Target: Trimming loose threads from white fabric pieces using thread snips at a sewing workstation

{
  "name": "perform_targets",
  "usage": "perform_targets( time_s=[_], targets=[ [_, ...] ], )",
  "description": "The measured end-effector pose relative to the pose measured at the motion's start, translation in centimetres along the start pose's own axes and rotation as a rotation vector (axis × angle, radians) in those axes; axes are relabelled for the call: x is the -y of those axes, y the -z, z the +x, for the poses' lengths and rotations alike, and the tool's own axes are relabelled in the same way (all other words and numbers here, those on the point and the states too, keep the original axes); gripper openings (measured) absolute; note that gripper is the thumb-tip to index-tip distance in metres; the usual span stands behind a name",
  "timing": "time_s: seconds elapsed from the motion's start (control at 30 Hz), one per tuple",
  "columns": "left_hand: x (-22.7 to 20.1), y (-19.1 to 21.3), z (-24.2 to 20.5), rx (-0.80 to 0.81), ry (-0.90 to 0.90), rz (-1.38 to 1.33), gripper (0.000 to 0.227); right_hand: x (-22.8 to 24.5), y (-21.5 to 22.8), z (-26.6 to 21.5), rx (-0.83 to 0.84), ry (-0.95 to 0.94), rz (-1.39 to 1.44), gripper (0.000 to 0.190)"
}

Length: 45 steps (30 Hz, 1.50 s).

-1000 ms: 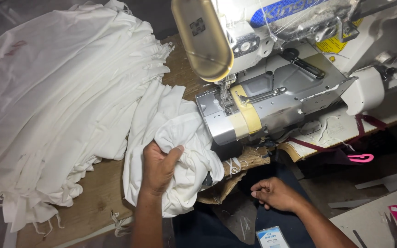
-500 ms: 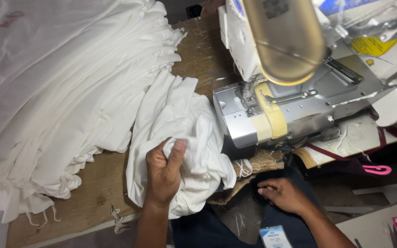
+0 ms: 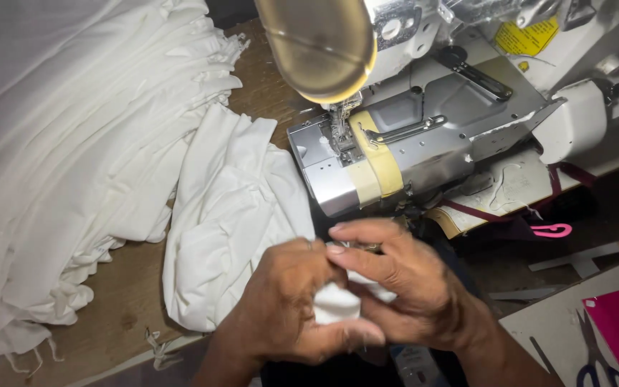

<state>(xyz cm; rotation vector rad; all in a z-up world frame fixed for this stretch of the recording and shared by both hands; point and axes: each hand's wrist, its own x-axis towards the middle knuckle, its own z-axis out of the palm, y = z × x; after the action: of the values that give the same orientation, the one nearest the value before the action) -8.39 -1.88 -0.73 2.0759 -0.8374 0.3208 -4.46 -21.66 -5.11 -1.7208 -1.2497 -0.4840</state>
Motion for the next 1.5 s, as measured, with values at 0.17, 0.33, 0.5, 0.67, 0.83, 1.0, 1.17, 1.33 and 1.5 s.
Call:
perform_targets(
  time_s=[0.17,0.33,0.5,0.67,0.83,1.0,1.17,1.33,1.5],
  targets=[
    [0.1,-3.5,-2.0,-0.334,0.153,0.131,0.085,0.6,-4.2,-1.8,-0.040,-0.103,0.139,0.041],
    [-0.2,-9.1,-6.7,-0.644,0.293,0.367,0.104,0.2,-5.5,-3.0,-0.217,-0.270,0.053,0.034],
    [-2.2,-12.6,-8.7,-0.710,0.494,0.190,0.029,0.8,-4.7,-1.4,-0.296,-0.141,-0.055,0.020],
    [-1.2,-12.9,-8.5,-0.732,0.500,0.356,0.042,1.8,-5.1,-0.9,-0.273,-0.087,-0.075,0.018],
    [-0.5,-12.0,-9.3,-0.736,0.439,0.297,0.011,1.4,-3.5,-2.1,-0.229,-0.083,-0.145,0.023],
    [-1.0,-11.7,-10.8,-1.009,0.466,0.430,0.020,0.6,-1.6,-2.9,-0.155,-0.023,-0.321,0.033],
    [-0.2,-12.2,-12.0,-0.994,0.418,0.420,0.021,-0.2,-0.9,-3.8,-0.095,0.046,-0.298,0.030],
    [0.8,-12.6,-12.6,-0.962,0.410,0.376,0.024,-0.9,-0.9,-5.4,-0.069,0.007,-0.181,0.015],
    [1.0,-12.3,-12.0,-0.955,0.340,0.278,0.019,-1.8,-1.7,-7.0,0.027,0.031,0.002,0.004]
  ],
)
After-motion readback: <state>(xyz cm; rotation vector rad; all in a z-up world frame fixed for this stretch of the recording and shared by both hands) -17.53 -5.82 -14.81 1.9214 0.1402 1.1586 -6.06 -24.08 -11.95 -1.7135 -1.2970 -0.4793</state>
